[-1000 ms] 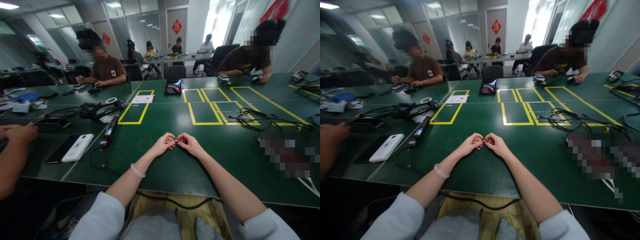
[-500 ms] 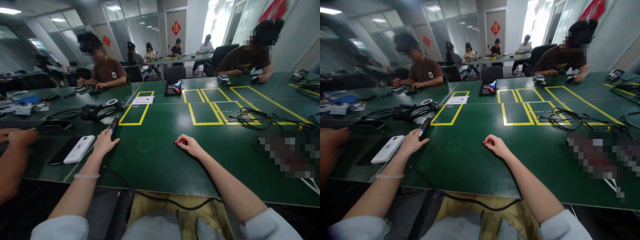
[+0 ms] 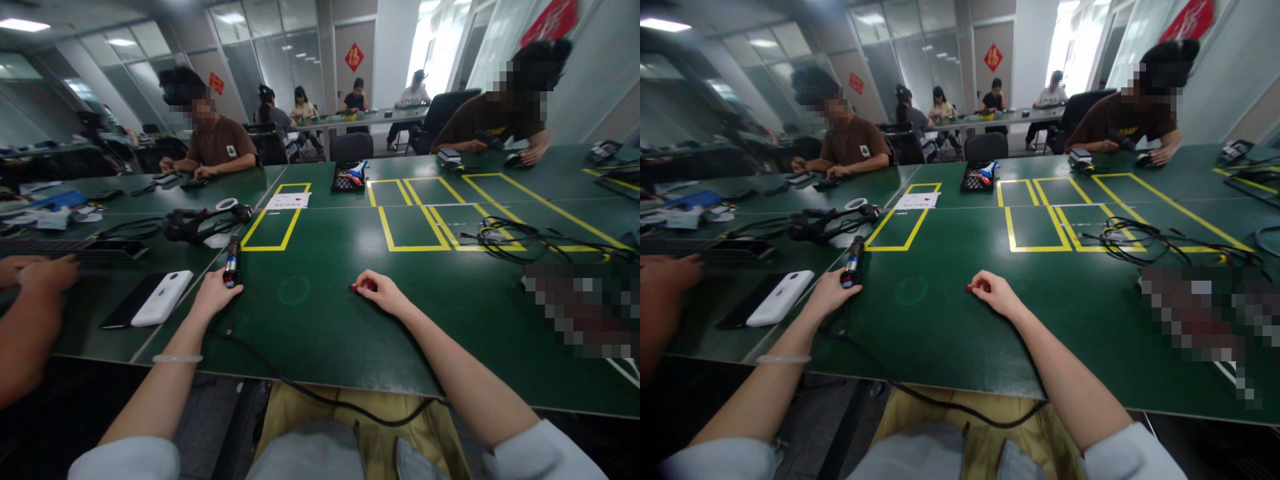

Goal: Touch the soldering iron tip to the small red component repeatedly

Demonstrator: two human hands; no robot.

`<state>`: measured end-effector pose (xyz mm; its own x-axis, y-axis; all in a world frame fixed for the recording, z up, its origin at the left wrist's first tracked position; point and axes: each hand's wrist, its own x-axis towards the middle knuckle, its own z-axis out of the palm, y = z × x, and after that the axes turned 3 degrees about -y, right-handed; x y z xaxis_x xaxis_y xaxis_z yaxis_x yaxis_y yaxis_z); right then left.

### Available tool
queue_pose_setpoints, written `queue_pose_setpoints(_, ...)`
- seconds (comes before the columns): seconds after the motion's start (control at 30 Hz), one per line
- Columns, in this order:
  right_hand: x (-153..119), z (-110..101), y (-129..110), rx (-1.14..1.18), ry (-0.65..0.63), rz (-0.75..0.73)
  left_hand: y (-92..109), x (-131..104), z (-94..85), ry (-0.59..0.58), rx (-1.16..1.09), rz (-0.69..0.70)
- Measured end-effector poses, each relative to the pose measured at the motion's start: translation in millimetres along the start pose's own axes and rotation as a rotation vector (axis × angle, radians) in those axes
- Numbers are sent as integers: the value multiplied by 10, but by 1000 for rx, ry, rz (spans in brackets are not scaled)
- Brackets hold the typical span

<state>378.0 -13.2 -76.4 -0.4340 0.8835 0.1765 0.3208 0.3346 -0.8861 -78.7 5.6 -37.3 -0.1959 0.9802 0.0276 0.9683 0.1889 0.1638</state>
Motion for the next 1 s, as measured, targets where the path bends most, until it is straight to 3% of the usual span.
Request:
queue_pose_setpoints(0.27, 9, 3, -1, 6, -6, 3, 861, -269, 145, 10, -44, 116)
queue_pose_setpoints(0.63, 24, 20, 96, 7, 73, -55, 2157, -701, 446, 7, -113, 468)
queue_pose_setpoints(0.8, 21, 18, 90, -60, 116, -118, 2486, -847, 508, 7, -140, 535)
queue_pose_setpoints(1.0, 13, 25, 36, -168, 64, -140, 2579, -903, 520, 29, -104, 540)
